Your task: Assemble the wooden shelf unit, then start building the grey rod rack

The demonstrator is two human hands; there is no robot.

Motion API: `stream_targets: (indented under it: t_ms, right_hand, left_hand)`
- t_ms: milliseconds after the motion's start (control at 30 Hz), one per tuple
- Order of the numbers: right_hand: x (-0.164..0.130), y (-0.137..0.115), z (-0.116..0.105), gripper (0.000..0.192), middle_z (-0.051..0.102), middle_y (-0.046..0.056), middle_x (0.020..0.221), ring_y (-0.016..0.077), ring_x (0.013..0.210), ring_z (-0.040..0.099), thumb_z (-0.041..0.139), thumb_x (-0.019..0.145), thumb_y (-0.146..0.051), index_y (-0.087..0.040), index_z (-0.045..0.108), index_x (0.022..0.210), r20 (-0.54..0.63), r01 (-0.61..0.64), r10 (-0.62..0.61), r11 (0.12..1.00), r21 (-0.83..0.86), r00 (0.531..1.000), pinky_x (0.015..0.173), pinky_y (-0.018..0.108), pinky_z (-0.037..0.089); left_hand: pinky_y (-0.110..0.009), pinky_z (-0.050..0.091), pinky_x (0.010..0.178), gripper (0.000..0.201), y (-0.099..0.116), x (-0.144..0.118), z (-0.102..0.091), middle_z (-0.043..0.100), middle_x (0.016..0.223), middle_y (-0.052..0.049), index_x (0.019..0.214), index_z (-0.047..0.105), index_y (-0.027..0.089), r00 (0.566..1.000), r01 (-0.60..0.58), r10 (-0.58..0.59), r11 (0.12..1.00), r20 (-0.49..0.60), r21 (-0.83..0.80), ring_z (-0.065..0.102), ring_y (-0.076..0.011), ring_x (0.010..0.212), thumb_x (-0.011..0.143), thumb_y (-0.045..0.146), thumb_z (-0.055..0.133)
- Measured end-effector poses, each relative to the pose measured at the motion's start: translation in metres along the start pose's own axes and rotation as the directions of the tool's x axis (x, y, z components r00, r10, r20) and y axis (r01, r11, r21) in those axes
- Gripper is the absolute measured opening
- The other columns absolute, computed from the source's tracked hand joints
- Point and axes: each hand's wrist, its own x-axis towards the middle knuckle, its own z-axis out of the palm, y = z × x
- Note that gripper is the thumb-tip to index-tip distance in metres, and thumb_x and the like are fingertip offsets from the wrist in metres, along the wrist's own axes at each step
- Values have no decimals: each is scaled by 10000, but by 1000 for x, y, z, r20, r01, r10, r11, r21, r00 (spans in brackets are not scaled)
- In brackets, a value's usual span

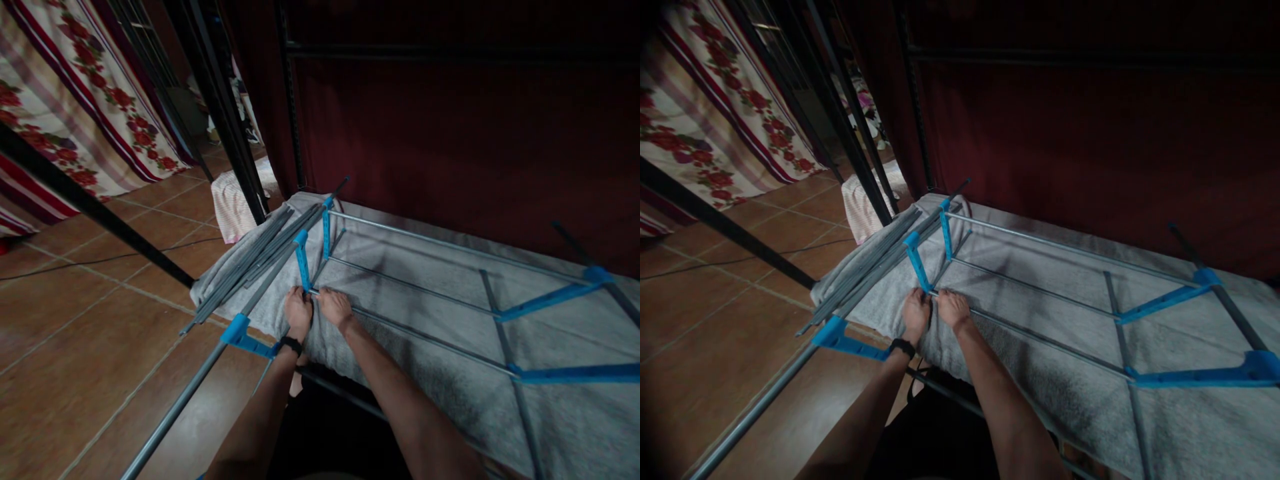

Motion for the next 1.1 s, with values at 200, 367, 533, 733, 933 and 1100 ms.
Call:
stream_targets:
  t_ms: [200, 367, 533, 733, 933, 1100]
  right_hand:
    - [5, 4, 1, 345, 737, 85, 1070, 203, 1021, 680, 345, 1024, -382, -226, 629, 1143, 25, -9, 9, 1000, 25, 1000, 849, 298, 463]
    - [5, 2, -3, 352, 734, 86, 1072, 201, 1013, 676, 340, 1027, -376, -224, 631, 1152, 20, 2, -3, 1000, 30, 1000, 851, 304, 460]
    - [-18, 0, -7, 347, 672, 78, 1227, 197, 1105, 617, 346, 1026, -359, -226, 572, 1254, -76, 2, 0, 1000, 26, 997, 952, 333, 427]
    - [-95, 69, 1, 348, 633, 124, 1233, 226, 1124, 561, 348, 1023, -304, -185, 557, 1274, -221, -169, 150, 983, -69, 964, 997, 387, 375]
    - [-168, 153, 5, 325, 652, 121, 1139, 240, 1052, 583, 373, 1023, -339, -168, 631, 1122, -289, -348, 298, 927, -139, 910, 971, 380, 376]
    - [-175, 175, 3, 355, 678, 108, 1055, 221, 1014, 605, 400, 1015, -409, -177, 666, 1049, -288, -332, 279, 930, -155, 916, 948, 348, 397]
  left_hand:
    - [-320, 432, 910, 154, -1, -1, 2, 660, 1080, -120, 980, 638, 166, 999, -26, 25, 1000, -35, -12, 594, -229, 1032, 884, 182, 518]
    - [-325, 433, 897, 156, 2, -1, -1, 662, 1058, -120, 967, 638, 167, 999, -42, 43, 999, -30, 8, 597, -230, 1010, 883, 176, 506]
    - [-325, 434, 858, 137, 4, -3, -5, 651, 1007, -118, 948, 625, 164, 997, -66, 68, 995, -29, 70, 600, -239, 992, 895, 204, 506]
    - [-330, 437, 796, 166, 6, -2, -4, 639, 1024, -131, 984, 614, 154, 998, -67, 70, 985, -11, 160, 606, -252, 958, 913, 246, 494]
    - [-360, 431, 756, 250, 15, -1, -3, 632, 1078, -174, 1034, 609, 139, 1000, -2, 3, 975, -3, 220, 590, -306, 1023, 911, 336, 519]
    - [-372, 429, 763, 278, 18, 1, 3, 632, 1078, -188, 1061, 605, 117, 999, 23, -16, 968, -27, 251, 590, -318, 1025, 918, 327, 491]
